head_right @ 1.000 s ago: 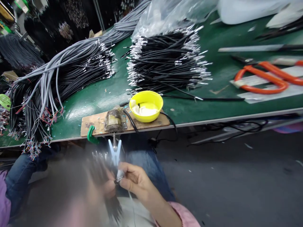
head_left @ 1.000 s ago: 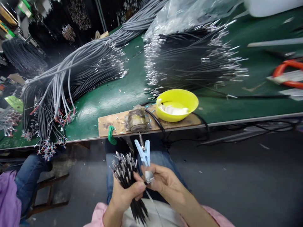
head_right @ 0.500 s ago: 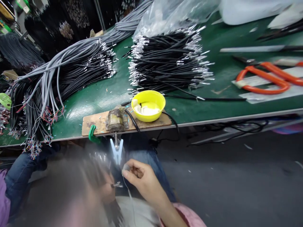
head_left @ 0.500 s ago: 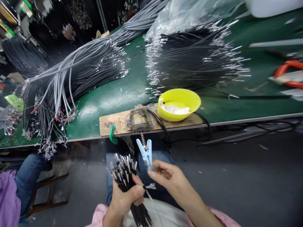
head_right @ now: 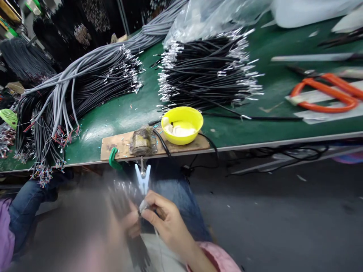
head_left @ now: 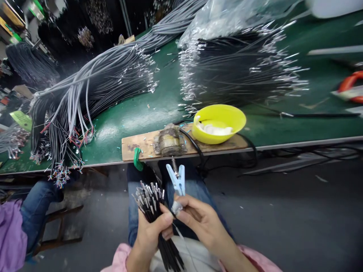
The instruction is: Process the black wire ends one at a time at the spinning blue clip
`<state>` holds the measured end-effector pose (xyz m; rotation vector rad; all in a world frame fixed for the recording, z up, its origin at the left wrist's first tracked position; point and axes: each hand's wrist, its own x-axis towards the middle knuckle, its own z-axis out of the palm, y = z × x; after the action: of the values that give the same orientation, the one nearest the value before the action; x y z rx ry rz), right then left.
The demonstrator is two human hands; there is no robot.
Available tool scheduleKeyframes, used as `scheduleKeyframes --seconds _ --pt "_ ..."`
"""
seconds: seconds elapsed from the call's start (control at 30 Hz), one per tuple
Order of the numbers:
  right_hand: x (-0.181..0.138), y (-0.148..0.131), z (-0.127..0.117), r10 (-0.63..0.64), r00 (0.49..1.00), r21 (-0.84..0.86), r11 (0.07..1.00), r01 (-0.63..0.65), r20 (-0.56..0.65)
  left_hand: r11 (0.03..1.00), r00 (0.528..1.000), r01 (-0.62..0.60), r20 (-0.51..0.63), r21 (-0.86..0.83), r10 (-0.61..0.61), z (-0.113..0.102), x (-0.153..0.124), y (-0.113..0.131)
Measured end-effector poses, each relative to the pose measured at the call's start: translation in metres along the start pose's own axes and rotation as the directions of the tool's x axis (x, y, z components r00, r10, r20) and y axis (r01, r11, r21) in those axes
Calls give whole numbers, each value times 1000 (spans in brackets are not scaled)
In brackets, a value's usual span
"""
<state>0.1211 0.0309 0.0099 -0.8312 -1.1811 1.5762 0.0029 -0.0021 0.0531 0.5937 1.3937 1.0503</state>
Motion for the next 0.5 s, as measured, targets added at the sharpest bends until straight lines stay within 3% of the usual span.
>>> scheduleKeyframes --seconds 0.2,0.4,0.5 --pt "0 2 -2 197 974 132 969 -211 112 986 995 73 77 -151 -62 -8 5 -16" --pt "0 3 -5 216 967 107 967 -230 134 947 985 115 160 -301 -68 -12 9 -31" --pt "0 7 -10 191 981 24 981 -191 27 941 984 107 169 -320 -55 -17 10 -32"
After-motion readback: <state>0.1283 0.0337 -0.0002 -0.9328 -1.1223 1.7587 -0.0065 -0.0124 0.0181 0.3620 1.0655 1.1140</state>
